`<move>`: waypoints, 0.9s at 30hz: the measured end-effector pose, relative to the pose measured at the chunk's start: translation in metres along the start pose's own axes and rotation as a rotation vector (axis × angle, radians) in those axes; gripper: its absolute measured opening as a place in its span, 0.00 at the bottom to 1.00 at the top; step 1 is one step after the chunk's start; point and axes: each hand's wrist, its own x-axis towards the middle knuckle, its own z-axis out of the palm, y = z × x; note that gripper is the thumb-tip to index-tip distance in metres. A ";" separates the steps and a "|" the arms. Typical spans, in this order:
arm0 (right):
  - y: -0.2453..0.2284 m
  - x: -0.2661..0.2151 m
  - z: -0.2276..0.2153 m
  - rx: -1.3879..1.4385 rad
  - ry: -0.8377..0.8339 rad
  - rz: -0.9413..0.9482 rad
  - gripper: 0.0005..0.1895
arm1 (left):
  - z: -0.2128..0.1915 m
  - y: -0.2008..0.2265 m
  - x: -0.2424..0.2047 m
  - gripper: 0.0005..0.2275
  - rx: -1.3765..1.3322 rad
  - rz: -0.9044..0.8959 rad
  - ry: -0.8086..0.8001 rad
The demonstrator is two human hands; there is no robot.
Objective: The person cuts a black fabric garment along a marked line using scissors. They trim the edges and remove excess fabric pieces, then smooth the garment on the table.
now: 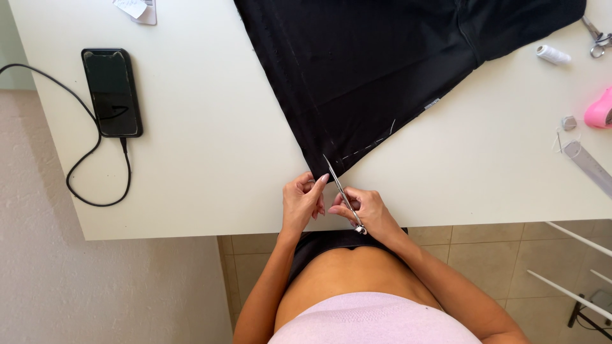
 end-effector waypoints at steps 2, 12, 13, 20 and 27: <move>0.000 -0.001 0.000 -0.011 -0.001 0.001 0.14 | 0.000 0.004 -0.001 0.09 0.005 0.001 0.004; -0.007 0.005 0.001 0.009 -0.005 0.006 0.14 | -0.003 -0.010 0.004 0.10 0.016 0.008 -0.010; -0.011 0.006 0.000 0.010 -0.006 0.007 0.14 | -0.004 -0.013 0.005 0.10 0.016 0.008 -0.009; -0.019 0.006 0.000 -0.007 -0.011 0.009 0.13 | -0.002 -0.001 0.001 0.09 0.013 0.004 -0.010; -0.032 0.014 0.000 0.008 -0.022 0.018 0.15 | -0.006 -0.016 0.007 0.10 0.035 0.002 -0.016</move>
